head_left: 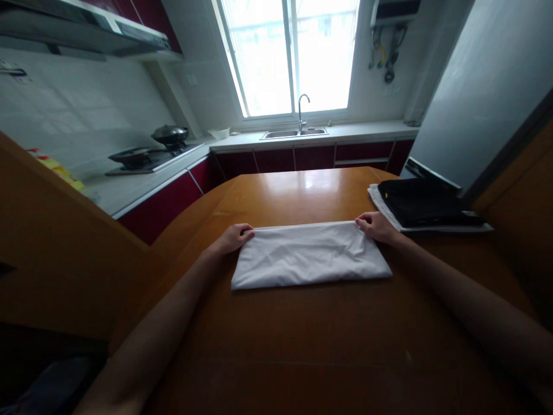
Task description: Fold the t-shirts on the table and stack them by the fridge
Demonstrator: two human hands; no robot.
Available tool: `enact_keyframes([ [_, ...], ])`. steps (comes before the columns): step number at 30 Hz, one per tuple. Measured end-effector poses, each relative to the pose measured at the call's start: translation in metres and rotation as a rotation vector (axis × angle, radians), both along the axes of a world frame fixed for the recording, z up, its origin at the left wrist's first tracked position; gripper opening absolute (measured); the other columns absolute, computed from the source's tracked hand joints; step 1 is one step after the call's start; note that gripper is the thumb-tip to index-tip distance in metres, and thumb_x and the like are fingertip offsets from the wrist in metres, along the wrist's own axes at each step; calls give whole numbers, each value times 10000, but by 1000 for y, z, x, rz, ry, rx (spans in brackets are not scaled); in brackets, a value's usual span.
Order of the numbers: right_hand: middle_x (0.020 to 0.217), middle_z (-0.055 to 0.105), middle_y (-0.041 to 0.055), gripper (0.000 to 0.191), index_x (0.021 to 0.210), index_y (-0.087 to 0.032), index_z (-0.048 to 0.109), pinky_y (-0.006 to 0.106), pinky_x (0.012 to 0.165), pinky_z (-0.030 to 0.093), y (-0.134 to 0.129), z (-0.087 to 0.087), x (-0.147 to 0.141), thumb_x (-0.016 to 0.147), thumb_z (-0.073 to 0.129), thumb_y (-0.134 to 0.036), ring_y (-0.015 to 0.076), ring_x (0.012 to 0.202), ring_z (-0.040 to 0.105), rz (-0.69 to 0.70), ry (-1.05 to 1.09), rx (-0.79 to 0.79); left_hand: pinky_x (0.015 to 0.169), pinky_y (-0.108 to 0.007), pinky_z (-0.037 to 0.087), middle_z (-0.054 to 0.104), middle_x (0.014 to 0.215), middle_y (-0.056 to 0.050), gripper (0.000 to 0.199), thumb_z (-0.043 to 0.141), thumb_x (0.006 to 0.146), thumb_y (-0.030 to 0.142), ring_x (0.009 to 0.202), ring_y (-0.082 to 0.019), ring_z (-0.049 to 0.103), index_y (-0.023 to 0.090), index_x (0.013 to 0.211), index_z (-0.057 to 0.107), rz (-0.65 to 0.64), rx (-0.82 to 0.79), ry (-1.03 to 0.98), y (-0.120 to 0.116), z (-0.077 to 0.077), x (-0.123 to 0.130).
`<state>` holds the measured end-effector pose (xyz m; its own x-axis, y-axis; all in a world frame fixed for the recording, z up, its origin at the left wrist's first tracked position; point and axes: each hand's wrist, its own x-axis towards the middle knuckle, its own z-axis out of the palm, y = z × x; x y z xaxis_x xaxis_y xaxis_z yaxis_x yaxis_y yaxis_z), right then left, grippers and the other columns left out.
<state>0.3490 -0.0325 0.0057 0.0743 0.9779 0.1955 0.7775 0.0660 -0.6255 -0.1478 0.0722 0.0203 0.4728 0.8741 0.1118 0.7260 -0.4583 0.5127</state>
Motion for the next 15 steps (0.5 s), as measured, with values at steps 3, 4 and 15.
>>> enact_keyframes([
  [3,828,748,81,292,883,-148,733,276,658,474,0,4,5,822,607,-404,202,725,654,43,12,-29,754,-340,507,694,865,-77,453,558,796,596,783,-233,637,182,895,714,0,58,23,2,-6,-1],
  [4,844,746,86,278,882,-145,729,274,667,478,1,5,6,813,622,-392,202,738,652,41,-4,-18,782,-353,509,681,904,-92,452,566,784,600,825,-242,634,180,867,712,9,105,13,3,-8,-1],
  [15,798,723,68,174,842,-145,710,240,577,438,32,15,6,770,725,-303,174,681,634,93,-142,-292,711,-334,474,639,823,-68,399,617,761,575,754,-226,598,188,828,683,-21,97,13,3,-2,2],
])
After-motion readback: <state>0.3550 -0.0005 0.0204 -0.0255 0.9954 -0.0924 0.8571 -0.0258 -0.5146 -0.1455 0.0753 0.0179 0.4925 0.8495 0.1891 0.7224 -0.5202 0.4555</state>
